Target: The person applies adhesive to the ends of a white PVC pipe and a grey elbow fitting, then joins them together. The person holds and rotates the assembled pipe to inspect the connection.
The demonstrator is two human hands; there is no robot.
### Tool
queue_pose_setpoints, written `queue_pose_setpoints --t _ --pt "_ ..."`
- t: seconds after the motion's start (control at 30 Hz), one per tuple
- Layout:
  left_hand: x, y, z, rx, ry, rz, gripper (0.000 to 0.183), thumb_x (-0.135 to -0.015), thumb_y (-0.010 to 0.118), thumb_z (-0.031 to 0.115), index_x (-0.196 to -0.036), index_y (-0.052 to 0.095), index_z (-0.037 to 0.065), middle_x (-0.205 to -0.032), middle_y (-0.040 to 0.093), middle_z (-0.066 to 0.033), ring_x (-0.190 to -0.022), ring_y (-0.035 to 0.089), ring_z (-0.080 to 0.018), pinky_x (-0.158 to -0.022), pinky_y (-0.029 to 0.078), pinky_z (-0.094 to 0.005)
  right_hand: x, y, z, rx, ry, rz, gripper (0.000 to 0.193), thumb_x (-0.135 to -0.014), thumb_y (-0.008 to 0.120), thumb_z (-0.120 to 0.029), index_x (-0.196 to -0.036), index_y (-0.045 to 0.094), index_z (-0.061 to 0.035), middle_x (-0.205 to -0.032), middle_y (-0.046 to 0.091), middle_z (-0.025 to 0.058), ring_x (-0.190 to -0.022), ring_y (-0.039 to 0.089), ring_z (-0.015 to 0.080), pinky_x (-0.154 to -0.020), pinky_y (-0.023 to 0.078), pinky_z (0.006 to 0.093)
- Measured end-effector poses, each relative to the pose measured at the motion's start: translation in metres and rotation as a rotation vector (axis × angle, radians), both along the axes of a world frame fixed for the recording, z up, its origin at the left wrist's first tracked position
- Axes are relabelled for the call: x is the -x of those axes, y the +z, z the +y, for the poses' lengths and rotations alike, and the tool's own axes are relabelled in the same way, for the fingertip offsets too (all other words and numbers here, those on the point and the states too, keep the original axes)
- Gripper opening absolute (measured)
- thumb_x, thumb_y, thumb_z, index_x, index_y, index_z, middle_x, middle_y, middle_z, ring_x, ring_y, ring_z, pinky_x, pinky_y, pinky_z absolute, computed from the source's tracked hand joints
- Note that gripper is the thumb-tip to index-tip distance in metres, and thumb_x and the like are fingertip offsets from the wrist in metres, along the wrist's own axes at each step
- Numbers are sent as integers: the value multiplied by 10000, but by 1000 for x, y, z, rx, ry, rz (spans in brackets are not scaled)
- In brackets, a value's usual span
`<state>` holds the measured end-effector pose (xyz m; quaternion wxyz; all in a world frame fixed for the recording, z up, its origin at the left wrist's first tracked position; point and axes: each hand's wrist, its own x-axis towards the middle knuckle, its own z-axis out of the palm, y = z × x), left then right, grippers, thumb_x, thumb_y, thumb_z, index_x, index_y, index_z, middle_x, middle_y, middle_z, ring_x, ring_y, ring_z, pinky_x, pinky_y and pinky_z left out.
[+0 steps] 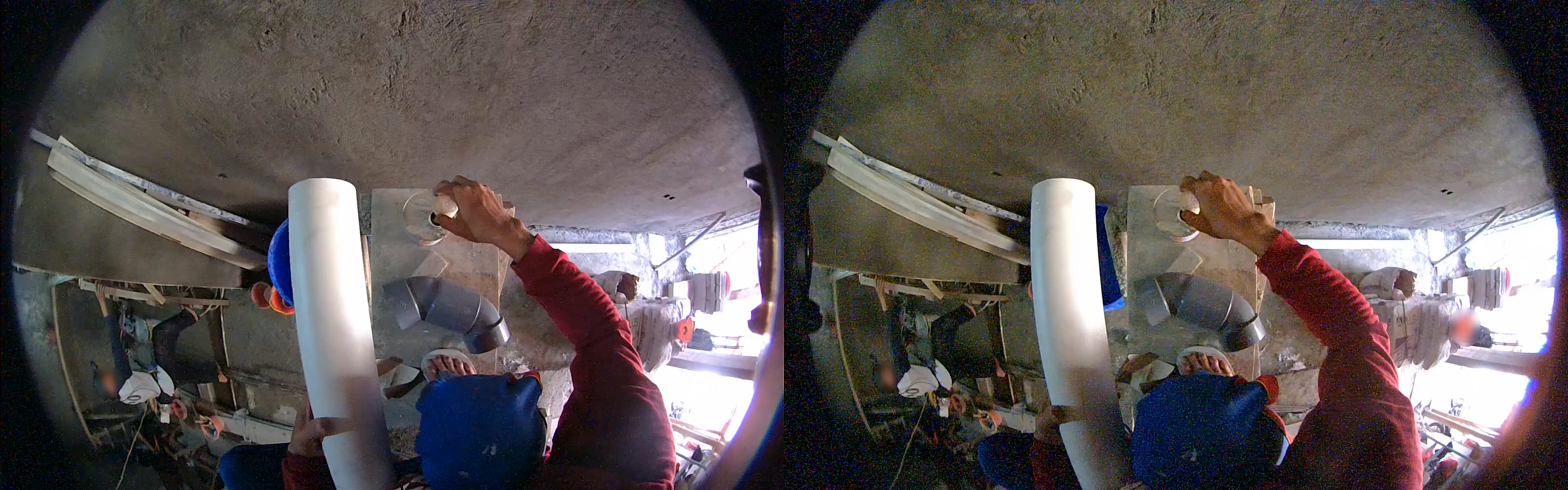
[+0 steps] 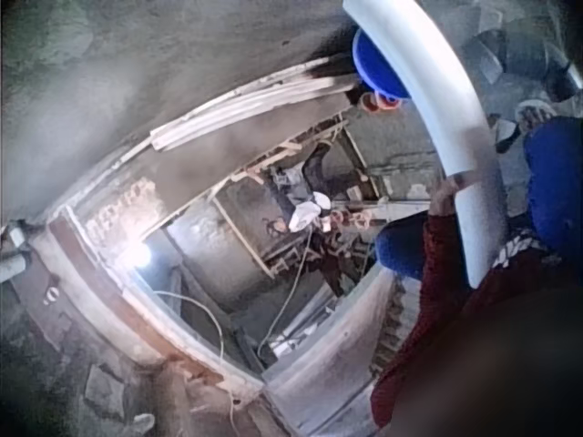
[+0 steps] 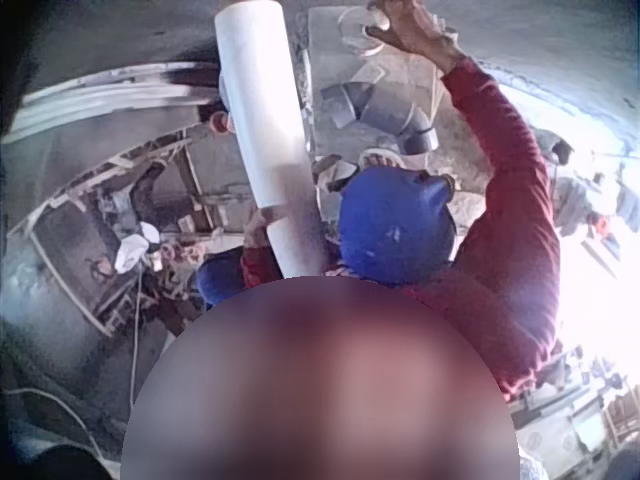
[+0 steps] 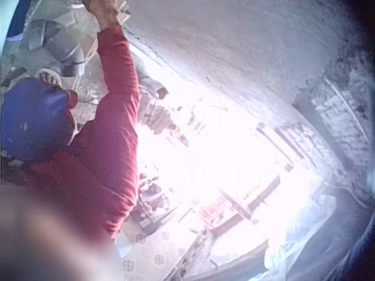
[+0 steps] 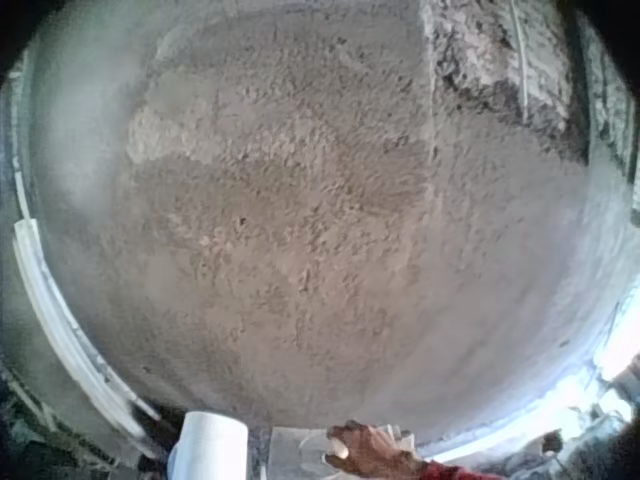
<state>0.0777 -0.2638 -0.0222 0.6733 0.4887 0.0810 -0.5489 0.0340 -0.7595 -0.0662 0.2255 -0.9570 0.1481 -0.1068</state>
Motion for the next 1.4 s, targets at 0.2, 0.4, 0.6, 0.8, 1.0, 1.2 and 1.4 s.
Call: queue_pose_setpoints --t 0.2,0.4,0.6,0.8,1.0,1.2,1.4 --pt "-11 11 -14 -132 -63 -6 946 -707 827 262 -1487 374 -22 -1346 573 -226 -1172 650 -352 -926 607 -465 19 -4 -8 -223 -240 -157 400 -789 814 -287 -1081 712 -33 -910 718 184 -830 705 331 -747 558 437" --pt "-9 25 -34 -153 -68 -36 880 -738 780 280 -1463 400 -42 -1263 616 -208 -1083 673 -309 -897 592 -413 45 -22 -14 -660 -520 -197 324 -884 766 -182 -1121 700 29 -867 707 76 -734 663 153 -658 544 305" --pt "-8 40 -69 -172 -144 -83 852 -703 772 383 -1387 502 -47 -1119 658 -154 -961 653 -202 -812 533 -307 60 -15 -19 -1211 -502 -360 282 -934 700 -220 -1102 698 8 -879 665 29 -736 614 115 -647 503 278" --pt "-6 48 -77 -235 -177 -197 813 -707 756 419 -1318 532 -70 -1020 653 -108 -861 620 -160 -744 489 -284 32 38 -6 -1300 -346 -486 334 -943 679 -288 -1107 696 3 -937 668 25 -801 615 118 -702 506 281" --pt "-13 23 -60 -133 -171 -116 819 -712 753 421 -1330 525 -66 -1010 667 -120 -848 643 -209 -707 503 -315 -17 66 26 -1279 -221 -493 324 -941 699 -249 -1115 692 23 -881 670 41 -763 627 126 -675 510 277" --pt "-6 16 -41 -119 20 -55 854 -711 747 436 -1380 522 -46 -1164 669 -172 -999 675 -268 -800 563 -363 -19 67 35 -1364 -288 -439 358 -948 702 -217 -1189 661 44 -898 649 47 -732 628 111 -671 525 243" --pt "-11 -18 -21 48 1 42 941 -720 773 474 -1431 475 -66 -1250 644 -194 -1072 668 -302 -874 571 -403 -38 93 41 -1270 -103 -539 353 -955 706 -223 -1164 660 57 -883 648 48 -735 613 118 -653 506 265"
